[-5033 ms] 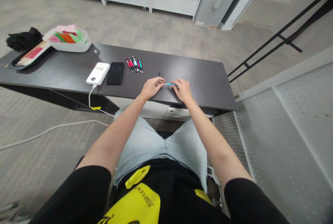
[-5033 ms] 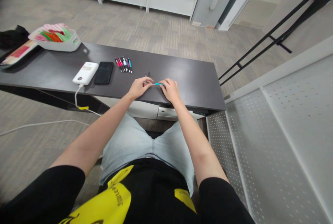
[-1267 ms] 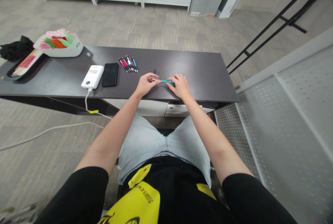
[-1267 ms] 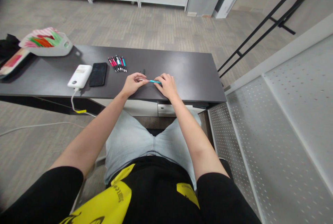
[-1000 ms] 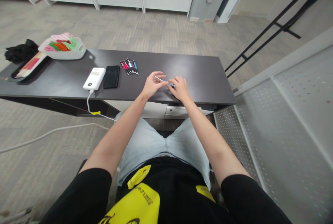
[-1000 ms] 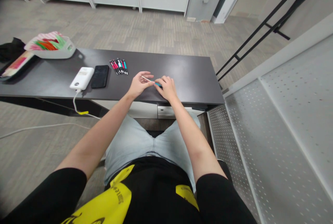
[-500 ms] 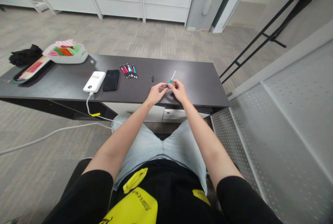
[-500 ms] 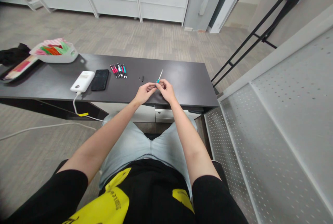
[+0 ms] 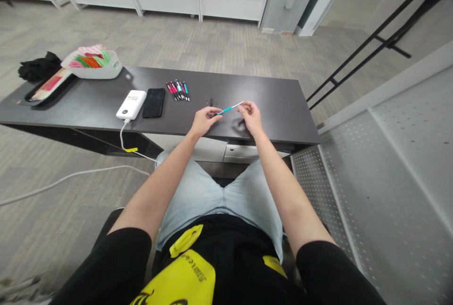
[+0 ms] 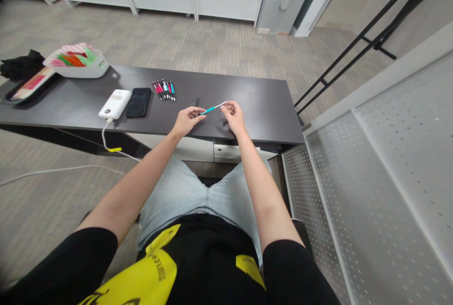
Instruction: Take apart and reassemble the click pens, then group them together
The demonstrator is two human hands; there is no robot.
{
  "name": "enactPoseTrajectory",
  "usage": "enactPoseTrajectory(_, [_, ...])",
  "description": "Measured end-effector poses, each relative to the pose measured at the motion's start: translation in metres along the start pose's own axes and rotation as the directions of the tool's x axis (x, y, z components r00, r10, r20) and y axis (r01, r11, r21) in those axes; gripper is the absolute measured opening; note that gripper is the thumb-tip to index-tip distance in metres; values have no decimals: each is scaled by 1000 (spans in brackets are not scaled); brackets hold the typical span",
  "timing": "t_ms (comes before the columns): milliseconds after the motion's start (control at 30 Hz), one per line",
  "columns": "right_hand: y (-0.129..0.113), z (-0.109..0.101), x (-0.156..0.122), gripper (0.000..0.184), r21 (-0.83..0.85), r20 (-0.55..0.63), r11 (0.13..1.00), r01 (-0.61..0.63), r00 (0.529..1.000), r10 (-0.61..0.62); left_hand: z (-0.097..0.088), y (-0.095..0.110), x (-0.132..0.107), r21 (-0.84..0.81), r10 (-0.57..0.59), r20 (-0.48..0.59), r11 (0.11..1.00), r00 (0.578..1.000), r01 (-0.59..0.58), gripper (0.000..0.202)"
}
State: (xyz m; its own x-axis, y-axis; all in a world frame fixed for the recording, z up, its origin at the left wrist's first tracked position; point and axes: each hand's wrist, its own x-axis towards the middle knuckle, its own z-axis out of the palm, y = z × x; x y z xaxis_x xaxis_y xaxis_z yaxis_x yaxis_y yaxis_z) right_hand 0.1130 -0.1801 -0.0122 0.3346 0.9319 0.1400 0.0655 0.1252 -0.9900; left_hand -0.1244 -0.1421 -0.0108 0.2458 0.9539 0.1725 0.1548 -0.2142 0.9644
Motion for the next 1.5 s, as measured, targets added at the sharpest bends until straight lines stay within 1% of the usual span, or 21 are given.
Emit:
enactPoseTrajectory(167, [2, 1, 3, 53, 59, -49, 998, -18, 999, 21, -3, 1, -3, 6, -7, 5, 1000, 1000, 7, 18])
enactPoseTrajectory(333, [2, -1, 3, 50, 47, -22, 998, -40, 999, 41, -6, -3, -2, -20, 41, -13, 999, 999, -42, 20])
enactPoseTrajectory(467, [3, -3, 2, 50, 11, 24, 1000, -17, 1000, 17, -7, -6, 0, -72, 29, -18, 997, 999, -30, 24])
enactPoseTrajectory(700, [4, -6, 2, 53, -23, 9, 999, 27, 1000, -27, -7, -9, 1, -116, 38, 15, 993, 999, -36, 35])
enactPoseTrajectory(900, [7, -6, 2, 51, -33, 23, 998, 47, 999, -47, -6, -6, 0, -137, 12, -15, 990, 1000, -14, 35])
enactPoseTrajectory(1100, [10, -6, 3, 51, -59, -2, 994, 89, 996, -89, -4, -4, 0, -165, -20, -1, 986, 1000, 20, 34])
enactPoseTrajectory(1200, [10, -7, 3, 50, -61, 14, 993, 100, 995, -99, -5, -4, 0, -168, -9, 5, 986, 1000, 10, 35])
enactPoseTrajectory(1333, [10, -8, 3, 50, -54, 31, 995, 84, 996, -82, -5, -6, 0, -158, -6, -2, 987, 1000, 6, 38])
enactPoseTrajectory(1500, [11, -7, 3, 51, -53, 7, 995, 86, 996, -85, -5, -8, 1, -182, -3, 7, 983, 1000, 4, 40])
